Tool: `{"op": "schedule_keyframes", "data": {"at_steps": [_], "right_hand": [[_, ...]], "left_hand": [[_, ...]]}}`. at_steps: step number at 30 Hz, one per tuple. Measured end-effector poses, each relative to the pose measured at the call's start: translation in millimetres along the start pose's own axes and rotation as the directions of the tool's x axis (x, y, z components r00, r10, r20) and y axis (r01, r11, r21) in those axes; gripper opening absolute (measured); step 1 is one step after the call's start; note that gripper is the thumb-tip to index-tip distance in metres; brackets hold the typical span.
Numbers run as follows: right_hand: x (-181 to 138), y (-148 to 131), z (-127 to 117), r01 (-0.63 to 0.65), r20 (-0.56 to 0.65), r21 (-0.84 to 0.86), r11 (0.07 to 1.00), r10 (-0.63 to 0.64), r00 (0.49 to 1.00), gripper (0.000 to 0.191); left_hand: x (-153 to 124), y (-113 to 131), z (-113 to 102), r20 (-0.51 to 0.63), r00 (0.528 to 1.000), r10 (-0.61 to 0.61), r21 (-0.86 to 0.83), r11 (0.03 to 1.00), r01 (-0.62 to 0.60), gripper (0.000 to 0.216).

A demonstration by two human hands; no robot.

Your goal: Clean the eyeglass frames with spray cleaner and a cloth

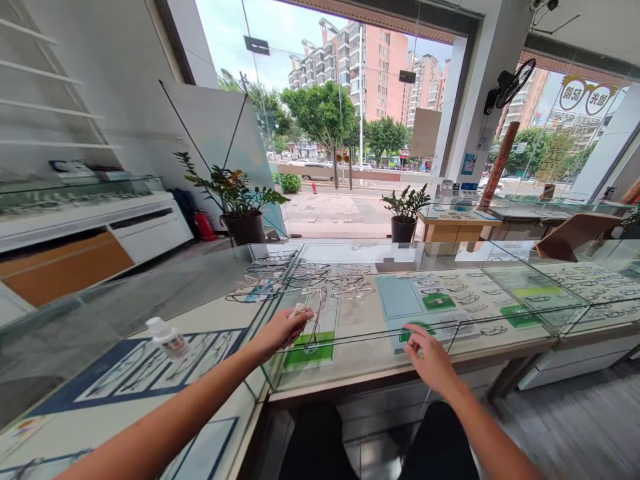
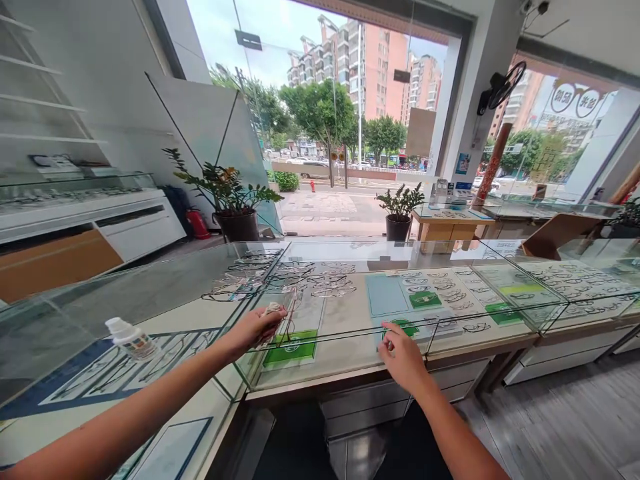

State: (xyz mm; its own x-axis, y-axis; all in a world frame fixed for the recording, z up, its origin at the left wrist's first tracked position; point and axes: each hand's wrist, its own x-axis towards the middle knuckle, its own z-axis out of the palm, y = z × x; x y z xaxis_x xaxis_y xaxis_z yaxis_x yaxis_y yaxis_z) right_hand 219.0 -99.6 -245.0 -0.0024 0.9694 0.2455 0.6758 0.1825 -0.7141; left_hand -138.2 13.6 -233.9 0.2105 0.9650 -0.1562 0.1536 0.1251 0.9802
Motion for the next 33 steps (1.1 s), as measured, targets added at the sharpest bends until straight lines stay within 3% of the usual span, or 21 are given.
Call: {"op": "schedule_keyframes", "data": {"at_steps": [2,5,8,10,13,16,18,20,21,26,33], "right_hand": [[-28,6,2,0.019,0.128,-0.131,0.991,-0.002,0.992,0.023],[-41,15,12,0.085,0.276,-0.328,0.941,0.010,0.961,0.012],[-31,19,24,0.104,0.344,-0.438,0.893,0.060,0.937,0.040],[-25,17,30,0.068,0.336,-0.497,0.865,0.120,0.934,0.054],[-27,12,30,0.052,0.302,-0.545,0.837,0.137,0.943,0.055],[-40,14,21,0.124,0.242,-0.528,0.840,0.009,0.970,0.046],[-48,23,17,0.143,0.043,-0.556,0.818,-0.144,0.989,0.047],[-53,37,19,0.130,-0.197,-0.605,0.785,-0.307,0.931,0.060],[-53,45,22,0.131,-0.257,-0.634,0.762,-0.367,0.894,0.068],[-39,91,47,0.131,-0.315,-0.755,0.642,-0.531,0.787,0.082],[4,141,76,0.115,-0.439,-0.822,0.558,-0.748,0.497,0.094]], "left_hand": [[-1,-1,1,-0.008,1.000,0.011,-0.011,1.000,-0.011,0.053],[-6,3,5,0.004,1.000,0.018,-0.023,1.000,-0.018,0.052],[-12,11,9,0.030,0.999,0.033,-0.014,0.999,-0.033,0.050],[-16,17,12,0.043,0.999,0.031,0.009,0.999,-0.031,0.049],[-20,20,16,0.051,0.999,0.019,0.042,0.999,-0.021,0.048],[-20,19,18,0.057,0.998,0.018,0.045,0.999,-0.020,0.050],[-19,17,19,0.059,0.998,0.024,0.047,0.999,-0.027,0.051],[-18,17,21,0.062,0.998,0.034,0.054,0.998,-0.038,0.051],[-17,17,21,0.064,0.997,0.038,0.056,0.998,-0.042,0.051],[-17,18,26,0.073,0.997,0.040,0.025,0.999,-0.042,0.049],[-17,13,28,0.080,0.997,0.021,-0.008,1.000,-0.021,0.045]]}}
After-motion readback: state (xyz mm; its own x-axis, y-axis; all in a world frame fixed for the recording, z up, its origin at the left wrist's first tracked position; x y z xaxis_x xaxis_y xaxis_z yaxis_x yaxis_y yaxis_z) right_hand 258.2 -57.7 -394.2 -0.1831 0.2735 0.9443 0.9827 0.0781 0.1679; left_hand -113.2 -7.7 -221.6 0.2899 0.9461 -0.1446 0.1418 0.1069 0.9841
